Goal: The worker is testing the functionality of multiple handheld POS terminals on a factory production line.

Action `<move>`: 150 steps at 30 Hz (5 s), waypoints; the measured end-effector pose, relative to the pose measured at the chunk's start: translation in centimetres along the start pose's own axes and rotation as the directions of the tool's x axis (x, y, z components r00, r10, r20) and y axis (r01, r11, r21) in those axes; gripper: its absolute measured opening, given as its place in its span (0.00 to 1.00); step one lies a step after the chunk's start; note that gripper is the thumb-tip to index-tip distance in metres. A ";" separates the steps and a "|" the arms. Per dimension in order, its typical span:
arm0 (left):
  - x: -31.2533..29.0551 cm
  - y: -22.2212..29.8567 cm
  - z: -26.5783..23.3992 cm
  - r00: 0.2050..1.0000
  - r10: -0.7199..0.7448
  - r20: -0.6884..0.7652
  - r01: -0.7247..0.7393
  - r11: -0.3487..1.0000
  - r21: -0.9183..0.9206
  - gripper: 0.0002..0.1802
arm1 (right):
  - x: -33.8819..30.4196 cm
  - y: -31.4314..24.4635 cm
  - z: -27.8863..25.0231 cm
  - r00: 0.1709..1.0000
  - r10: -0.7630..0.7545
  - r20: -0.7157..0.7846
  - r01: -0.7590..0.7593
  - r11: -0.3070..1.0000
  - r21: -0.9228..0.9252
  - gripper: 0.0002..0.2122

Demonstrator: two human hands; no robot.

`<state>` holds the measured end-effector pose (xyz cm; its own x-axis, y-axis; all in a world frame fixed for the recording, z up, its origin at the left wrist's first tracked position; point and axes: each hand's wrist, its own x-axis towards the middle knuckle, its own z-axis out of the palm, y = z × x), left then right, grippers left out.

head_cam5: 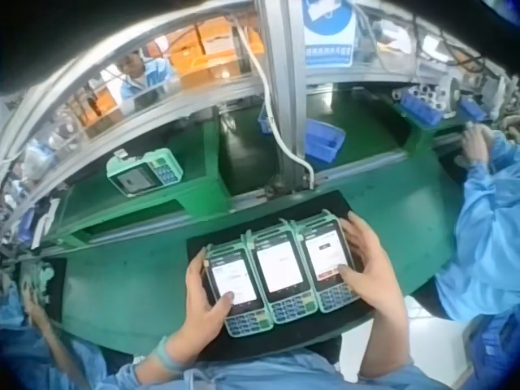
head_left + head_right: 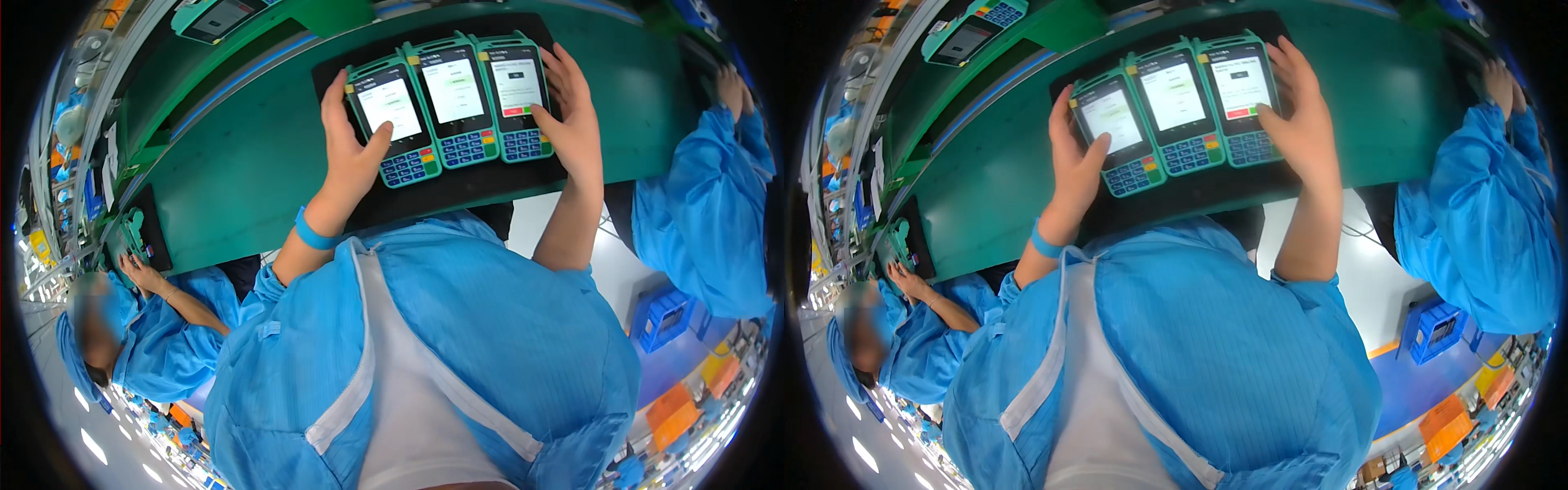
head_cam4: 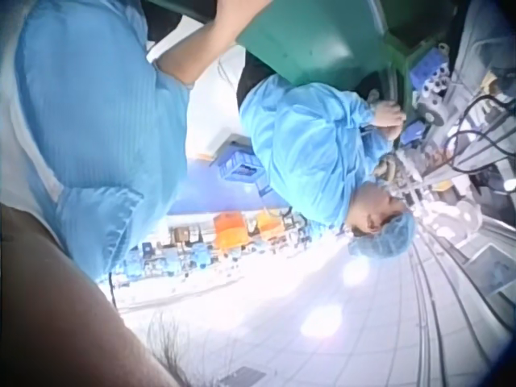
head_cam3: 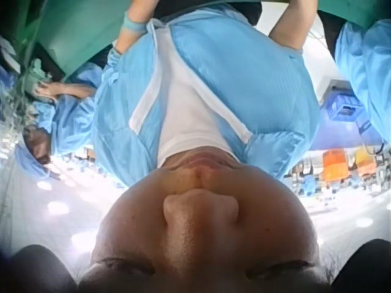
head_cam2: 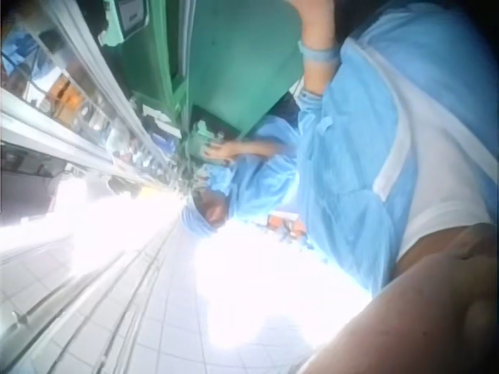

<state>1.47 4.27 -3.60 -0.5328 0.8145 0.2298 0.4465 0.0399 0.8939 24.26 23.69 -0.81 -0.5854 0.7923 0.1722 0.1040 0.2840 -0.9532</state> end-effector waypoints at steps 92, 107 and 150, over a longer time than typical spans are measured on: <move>2.1 1.2 -0.6 0.991 0.063 -0.120 -0.034 0.973 0.226 0.26 | 2.6 -1.8 3.7 0.984 -0.131 -0.119 0.036 0.807 -0.589 0.34; 1.8 1.5 -1.4 0.981 0.148 -0.127 -0.113 0.962 0.249 0.23 | 2.6 0.9 1.0 0.987 0.076 -0.144 -0.054 0.987 0.151 0.26; -0.2 3.9 -7.4 0.964 0.250 -0.092 -0.081 0.602 0.795 0.28 | 2.3 2.4 0.9 0.997 0.062 -0.056 -0.047 0.972 0.228 0.25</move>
<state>-2.02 -0.02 2.71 -0.4678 0.7420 0.4802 0.8828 0.4183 0.2136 22.43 25.74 -2.90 -0.5319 0.8373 0.1268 -0.0546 0.1156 -0.9918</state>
